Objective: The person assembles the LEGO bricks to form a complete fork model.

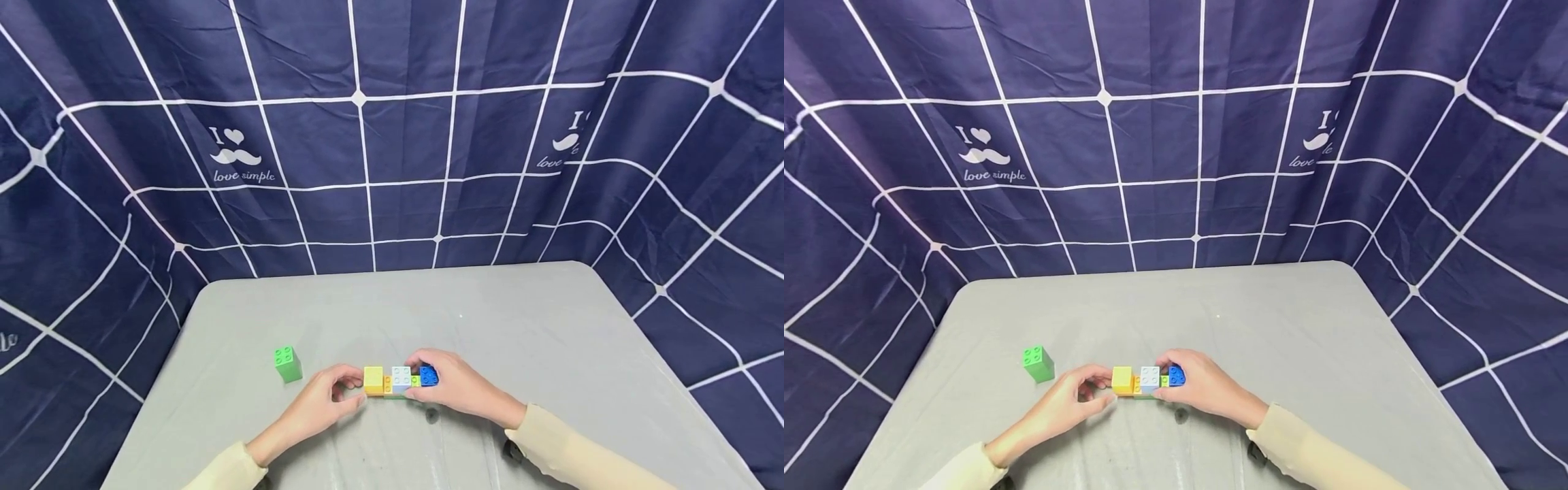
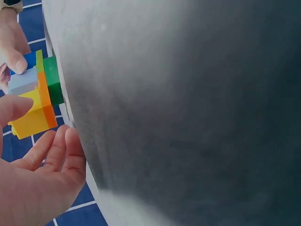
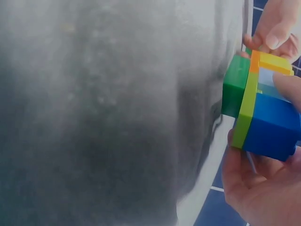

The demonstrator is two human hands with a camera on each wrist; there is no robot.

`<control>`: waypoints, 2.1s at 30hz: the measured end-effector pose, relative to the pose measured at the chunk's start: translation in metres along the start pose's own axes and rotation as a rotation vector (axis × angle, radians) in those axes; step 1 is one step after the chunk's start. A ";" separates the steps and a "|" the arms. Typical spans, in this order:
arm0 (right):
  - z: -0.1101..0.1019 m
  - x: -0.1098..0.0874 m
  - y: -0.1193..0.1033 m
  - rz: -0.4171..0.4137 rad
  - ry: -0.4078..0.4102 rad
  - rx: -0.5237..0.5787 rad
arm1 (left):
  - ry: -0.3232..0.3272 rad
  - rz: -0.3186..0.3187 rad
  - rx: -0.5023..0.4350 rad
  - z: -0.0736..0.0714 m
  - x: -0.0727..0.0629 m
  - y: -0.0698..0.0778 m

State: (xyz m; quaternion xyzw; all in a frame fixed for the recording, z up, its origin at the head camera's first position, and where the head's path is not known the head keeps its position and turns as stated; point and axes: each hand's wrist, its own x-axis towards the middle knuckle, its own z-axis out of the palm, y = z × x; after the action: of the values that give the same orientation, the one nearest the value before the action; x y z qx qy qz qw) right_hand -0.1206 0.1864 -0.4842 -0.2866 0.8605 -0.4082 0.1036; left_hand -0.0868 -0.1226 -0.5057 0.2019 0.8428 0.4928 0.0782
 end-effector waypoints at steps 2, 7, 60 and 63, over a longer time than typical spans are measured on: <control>0.001 0.000 0.000 0.003 -0.004 0.003 | 0.007 -0.012 -0.013 0.000 -0.003 0.000; 0.003 0.001 -0.001 0.007 -0.006 0.000 | 0.039 -0.027 -0.021 -0.004 -0.012 0.000; 0.010 -0.002 0.005 0.140 0.056 0.157 | 0.392 -0.419 -0.225 -0.074 -0.046 -0.032; 0.010 -0.001 0.005 0.139 0.057 0.142 | 0.402 -0.434 -0.236 -0.074 -0.044 -0.033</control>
State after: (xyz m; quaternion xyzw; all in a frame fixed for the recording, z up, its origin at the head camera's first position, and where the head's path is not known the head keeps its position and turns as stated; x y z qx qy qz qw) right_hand -0.1175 0.1836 -0.4950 -0.2062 0.8500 -0.4678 0.1272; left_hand -0.0804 -0.2139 -0.4997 -0.0943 0.8018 0.5890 0.0363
